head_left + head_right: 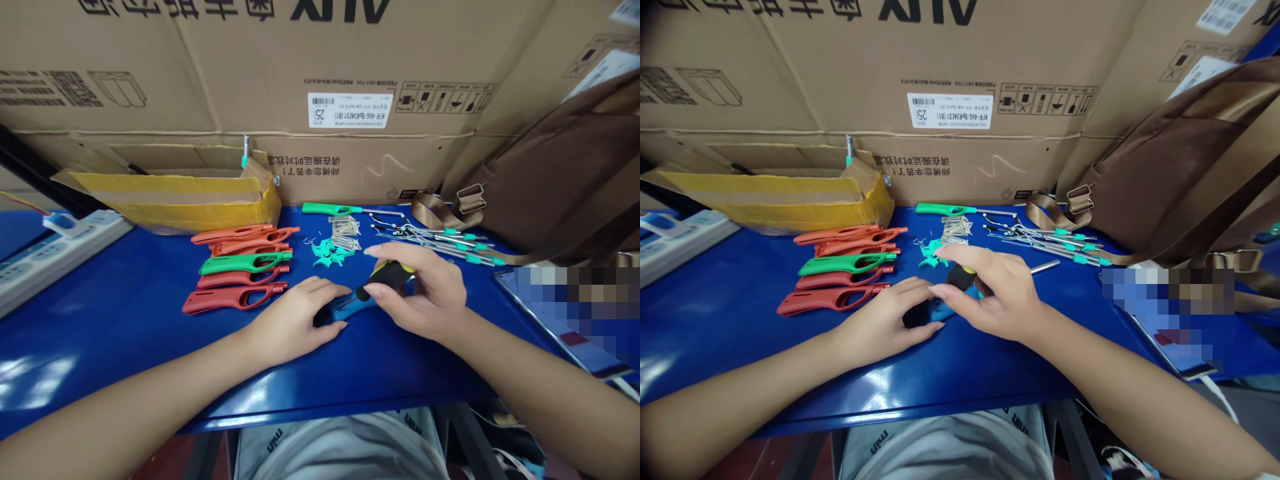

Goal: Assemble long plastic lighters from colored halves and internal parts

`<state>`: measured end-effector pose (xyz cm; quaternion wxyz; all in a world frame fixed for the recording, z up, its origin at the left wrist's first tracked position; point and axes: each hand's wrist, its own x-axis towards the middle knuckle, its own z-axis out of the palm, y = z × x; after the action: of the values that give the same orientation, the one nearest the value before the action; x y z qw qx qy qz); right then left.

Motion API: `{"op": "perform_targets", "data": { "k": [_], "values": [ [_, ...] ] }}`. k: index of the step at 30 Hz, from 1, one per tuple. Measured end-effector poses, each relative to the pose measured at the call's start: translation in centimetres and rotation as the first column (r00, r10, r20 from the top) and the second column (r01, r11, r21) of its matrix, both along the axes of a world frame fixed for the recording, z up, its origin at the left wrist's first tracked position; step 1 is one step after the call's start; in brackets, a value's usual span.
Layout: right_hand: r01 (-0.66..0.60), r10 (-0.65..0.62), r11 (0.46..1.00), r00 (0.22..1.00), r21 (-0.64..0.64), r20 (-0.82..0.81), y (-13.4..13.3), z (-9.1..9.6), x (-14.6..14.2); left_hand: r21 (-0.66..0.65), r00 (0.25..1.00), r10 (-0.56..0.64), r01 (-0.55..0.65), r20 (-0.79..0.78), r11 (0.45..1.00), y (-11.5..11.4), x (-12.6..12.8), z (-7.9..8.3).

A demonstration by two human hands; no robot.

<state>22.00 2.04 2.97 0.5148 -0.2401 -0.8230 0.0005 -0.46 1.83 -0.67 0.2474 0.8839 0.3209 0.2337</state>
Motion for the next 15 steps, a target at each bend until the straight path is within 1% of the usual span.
{"op": "perform_targets", "data": {
  "k": [2,4,5,7,9,11,12,13,15],
  "values": [
    [-0.068,0.070,0.994,0.997,-0.082,0.020,-0.20,0.12,0.07,0.002,1.000,0.003,-0.003,0.005,1.000,-0.02,0.02,0.05],
    [-0.136,0.142,0.977,0.990,-0.163,0.025,-0.43,0.28,0.03,-0.001,1.000,0.008,-0.008,0.006,1.000,-0.05,0.03,0.09],
    [-0.154,0.161,0.974,0.987,-0.167,0.029,-0.51,0.37,-0.04,-0.003,1.000,0.008,-0.008,0.006,1.000,-0.06,0.04,0.10],
    [-0.150,0.156,0.983,0.987,-0.104,0.047,-0.53,0.55,-0.20,-0.003,1.000,0.004,-0.004,0.006,1.000,-0.07,0.05,0.07],
    [-0.105,0.105,0.994,0.992,-0.007,0.068,-0.44,0.70,-0.29,0.003,1.000,0.001,-0.001,0.008,1.000,-0.07,0.05,0.01],
    [-0.066,0.061,0.996,0.994,0.053,0.093,-0.39,0.71,-0.25,0.007,1.000,0.002,-0.002,0.012,1.000,-0.06,0.05,-0.05],
    [-0.061,0.056,0.997,0.994,0.053,0.098,-0.41,0.65,-0.19,0.006,1.000,0.003,-0.004,0.011,1.000,-0.05,0.05,-0.06],
    [-0.068,0.065,0.997,0.993,0.026,0.096,-0.46,0.54,-0.13,0.005,1.000,0.006,-0.006,0.011,1.000,-0.05,0.05,-0.06],
    [-0.101,0.106,0.992,0.992,-0.081,0.066,-0.61,0.28,-0.06,0.003,1.000,0.012,-0.012,0.011,1.000,-0.05,0.05,-0.05]
  ]
}}
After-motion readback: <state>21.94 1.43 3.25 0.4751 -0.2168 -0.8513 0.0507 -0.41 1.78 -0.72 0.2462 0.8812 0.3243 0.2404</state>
